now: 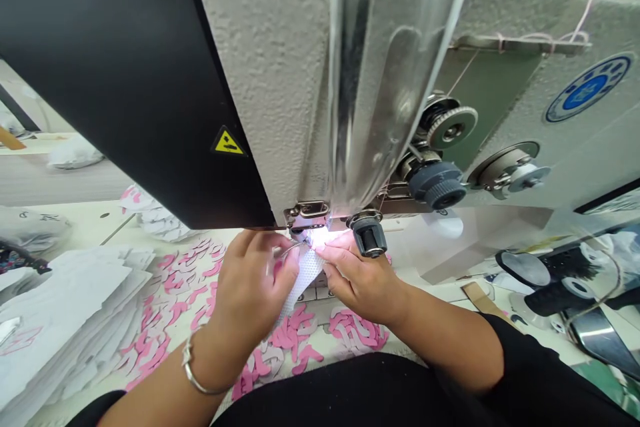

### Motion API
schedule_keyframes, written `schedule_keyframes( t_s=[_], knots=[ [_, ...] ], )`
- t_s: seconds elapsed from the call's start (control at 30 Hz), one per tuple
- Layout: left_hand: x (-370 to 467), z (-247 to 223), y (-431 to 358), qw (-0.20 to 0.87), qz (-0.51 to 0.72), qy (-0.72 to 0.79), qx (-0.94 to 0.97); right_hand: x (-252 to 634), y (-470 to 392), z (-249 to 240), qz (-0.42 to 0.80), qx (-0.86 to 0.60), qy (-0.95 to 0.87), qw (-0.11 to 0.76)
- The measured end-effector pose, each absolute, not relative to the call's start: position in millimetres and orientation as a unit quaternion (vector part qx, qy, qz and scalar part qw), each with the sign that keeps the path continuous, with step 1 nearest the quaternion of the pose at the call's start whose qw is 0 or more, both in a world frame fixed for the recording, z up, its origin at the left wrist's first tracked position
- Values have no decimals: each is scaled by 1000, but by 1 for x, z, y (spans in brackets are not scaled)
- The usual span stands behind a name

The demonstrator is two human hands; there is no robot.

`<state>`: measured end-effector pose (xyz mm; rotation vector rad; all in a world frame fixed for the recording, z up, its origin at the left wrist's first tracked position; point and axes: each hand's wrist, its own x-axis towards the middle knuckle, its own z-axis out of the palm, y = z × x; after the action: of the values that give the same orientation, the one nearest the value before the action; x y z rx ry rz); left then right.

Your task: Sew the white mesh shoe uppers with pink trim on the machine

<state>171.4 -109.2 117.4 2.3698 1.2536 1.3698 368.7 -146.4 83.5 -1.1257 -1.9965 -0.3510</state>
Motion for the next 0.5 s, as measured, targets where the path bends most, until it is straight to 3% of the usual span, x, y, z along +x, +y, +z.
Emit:
schedule_keyframes(
  t_s=[0.07, 0.13, 0.33, 0.5],
  knots=[
    [173, 111, -120, -69, 450, 341, 822, 370, -145, 85, -145, -435, -788, 411],
    [176, 106, -125, -112, 405, 304, 855, 373, -144, 87, -149, -419, -791, 420],
    [186, 102, -124, -133, 375, 322, 859, 391, -137, 94, -120, -457, -744, 473],
    [188, 99, -125, -130, 374, 334, 855, 400, -133, 99, -92, -452, -772, 436]
  ],
)
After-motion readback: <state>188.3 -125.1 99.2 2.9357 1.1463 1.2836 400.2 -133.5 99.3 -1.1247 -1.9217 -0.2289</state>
